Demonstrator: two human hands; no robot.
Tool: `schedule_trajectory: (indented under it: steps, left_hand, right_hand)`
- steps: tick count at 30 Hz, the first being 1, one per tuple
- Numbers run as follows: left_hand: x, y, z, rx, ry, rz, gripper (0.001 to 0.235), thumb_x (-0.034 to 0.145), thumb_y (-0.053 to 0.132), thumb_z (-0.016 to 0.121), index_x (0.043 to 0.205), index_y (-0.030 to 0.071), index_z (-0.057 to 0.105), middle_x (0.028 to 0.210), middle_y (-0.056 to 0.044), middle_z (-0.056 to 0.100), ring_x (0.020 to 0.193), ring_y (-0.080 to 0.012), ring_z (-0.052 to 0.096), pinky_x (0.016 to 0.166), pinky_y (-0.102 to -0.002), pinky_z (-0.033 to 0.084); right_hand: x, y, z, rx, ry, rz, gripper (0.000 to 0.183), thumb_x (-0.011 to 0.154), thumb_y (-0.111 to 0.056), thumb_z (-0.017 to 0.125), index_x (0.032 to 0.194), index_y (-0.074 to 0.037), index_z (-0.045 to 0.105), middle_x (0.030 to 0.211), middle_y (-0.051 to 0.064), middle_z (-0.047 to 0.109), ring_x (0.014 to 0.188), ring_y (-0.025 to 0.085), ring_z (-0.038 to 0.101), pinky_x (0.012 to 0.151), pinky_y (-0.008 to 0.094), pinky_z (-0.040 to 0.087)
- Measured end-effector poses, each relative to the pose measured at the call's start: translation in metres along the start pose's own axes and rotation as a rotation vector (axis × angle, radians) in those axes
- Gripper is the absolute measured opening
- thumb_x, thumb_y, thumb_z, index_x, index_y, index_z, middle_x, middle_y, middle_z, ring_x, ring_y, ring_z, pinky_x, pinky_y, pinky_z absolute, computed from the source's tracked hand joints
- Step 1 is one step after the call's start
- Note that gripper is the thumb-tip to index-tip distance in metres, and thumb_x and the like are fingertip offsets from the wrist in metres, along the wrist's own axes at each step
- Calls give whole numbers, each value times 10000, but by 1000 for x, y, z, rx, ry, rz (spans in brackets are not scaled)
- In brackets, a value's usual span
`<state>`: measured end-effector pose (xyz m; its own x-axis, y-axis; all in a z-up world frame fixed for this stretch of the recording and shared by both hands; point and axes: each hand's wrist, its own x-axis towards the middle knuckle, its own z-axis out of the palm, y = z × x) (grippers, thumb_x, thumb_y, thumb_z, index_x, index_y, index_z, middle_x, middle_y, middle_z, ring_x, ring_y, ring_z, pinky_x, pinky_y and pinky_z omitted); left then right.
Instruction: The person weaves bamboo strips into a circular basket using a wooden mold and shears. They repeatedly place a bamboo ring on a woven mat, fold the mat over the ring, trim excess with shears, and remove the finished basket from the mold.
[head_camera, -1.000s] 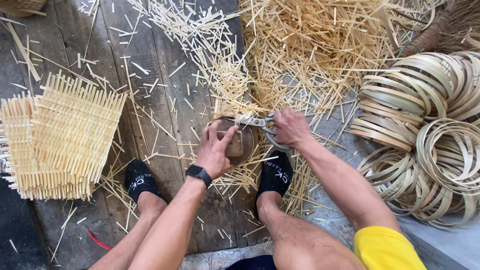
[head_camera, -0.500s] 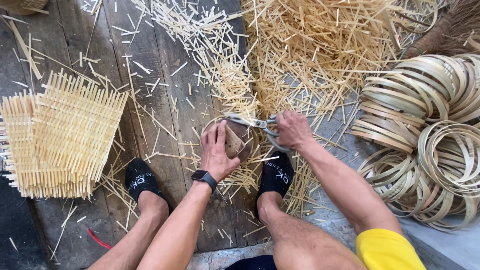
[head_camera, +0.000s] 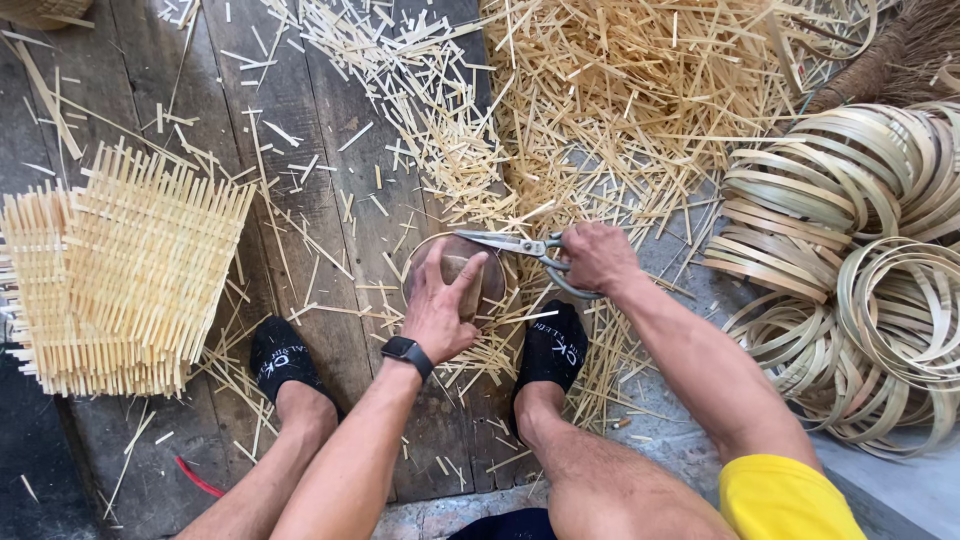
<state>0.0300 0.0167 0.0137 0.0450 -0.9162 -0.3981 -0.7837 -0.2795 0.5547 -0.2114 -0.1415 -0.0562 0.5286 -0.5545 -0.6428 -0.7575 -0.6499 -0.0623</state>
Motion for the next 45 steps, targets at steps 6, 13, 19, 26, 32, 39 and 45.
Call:
schedule_trajectory:
  steps: [6,13,19,26,32,39,45]
  left_hand:
    - [13,-44,-1,-367,156,-169,1037,741,425,802,1569,190,225,1523,-249,295,1408,-424,344,1129,-548,319]
    - [62,-66,14,-394,79,-595,475,843,525,732,1209,225,766,1302,-183,599,1265,-366,520,1183,-492,328]
    - [67,-46,31,-573,241,-339,279,784,356,824,1029,223,809,1034,-85,772,968,-236,720,927,-398,532]
    - [58,-41,32,-628,252,-340,237,787,313,816,1004,215,812,935,-33,778,875,-215,734,806,-334,524]
    - [60,-36,37,-560,253,-243,226,802,306,817,1009,216,812,882,-50,754,820,-208,706,769,-340,534]
    - [62,-35,32,-498,196,-290,228,825,349,810,1015,224,818,917,-18,775,886,-192,703,949,-398,409]
    - [64,-45,37,-643,197,-299,281,779,334,825,1031,210,809,969,-5,796,889,-156,732,860,-317,535]
  right_hand:
    - [-10,31,29,441,116,405,380,947,-431,684,1024,-60,661,874,85,609,799,218,603,756,410,528]
    - [-20,26,50,236,697,354,591,704,-249,857,1176,46,658,978,181,619,894,306,619,792,437,548]
    - [-15,-66,3,1426,67,148,331,865,-204,762,1152,-44,728,984,84,768,847,157,718,709,329,621]
    - [-13,-61,-32,883,242,-31,143,917,-166,724,1028,-112,797,953,79,774,846,206,729,774,339,572]
    - [19,-48,-18,714,377,21,138,920,-151,698,976,-113,819,967,98,777,873,251,731,816,354,568]
    - [7,-17,-31,246,801,198,517,825,-404,713,1222,-73,725,1156,137,723,990,258,731,879,485,551]
    - [-13,-66,6,1306,31,172,273,865,-195,783,1087,-42,741,898,75,773,759,141,702,688,305,598]
